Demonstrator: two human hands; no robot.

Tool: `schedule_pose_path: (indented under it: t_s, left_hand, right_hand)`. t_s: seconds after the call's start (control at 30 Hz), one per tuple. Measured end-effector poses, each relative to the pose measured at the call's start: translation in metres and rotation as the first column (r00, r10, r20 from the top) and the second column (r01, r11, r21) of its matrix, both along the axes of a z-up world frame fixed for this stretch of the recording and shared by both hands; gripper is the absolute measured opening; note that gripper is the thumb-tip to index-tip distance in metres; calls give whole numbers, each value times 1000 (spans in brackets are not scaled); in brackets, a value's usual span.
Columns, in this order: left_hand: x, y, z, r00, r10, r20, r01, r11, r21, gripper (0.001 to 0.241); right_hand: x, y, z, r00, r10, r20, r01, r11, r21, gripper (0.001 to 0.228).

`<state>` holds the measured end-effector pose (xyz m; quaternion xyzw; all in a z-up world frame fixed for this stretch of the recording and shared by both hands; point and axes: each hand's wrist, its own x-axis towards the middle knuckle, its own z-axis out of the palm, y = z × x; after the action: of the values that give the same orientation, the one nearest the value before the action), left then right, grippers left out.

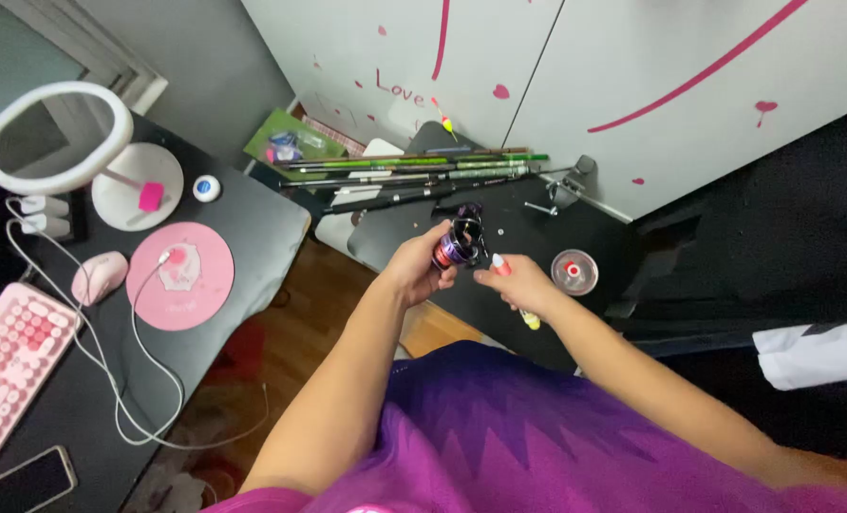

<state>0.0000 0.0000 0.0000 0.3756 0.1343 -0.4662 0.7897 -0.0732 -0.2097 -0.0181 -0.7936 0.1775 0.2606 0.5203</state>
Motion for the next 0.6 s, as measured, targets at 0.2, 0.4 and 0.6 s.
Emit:
schedule_pose_path:
  t_s: [0.2, 0.4, 0.6]
  left_hand:
    - [-14, 3, -4, 989, -61, 137, 43, 991, 128, 29]
    - [-22, -19, -19, 857, -362, 367, 17, 732, 681, 32]
    - [-17, -31, -48, 727, -523, 445, -92, 568, 818, 40]
  right_hand:
    - [3, -1, 15, 984, -167, 64, 163, 985, 51, 33]
    - [15, 1, 13, 938, -216, 272, 196, 976, 98, 27]
    - [32, 25, 47, 870, -372, 323, 346, 928, 136, 30]
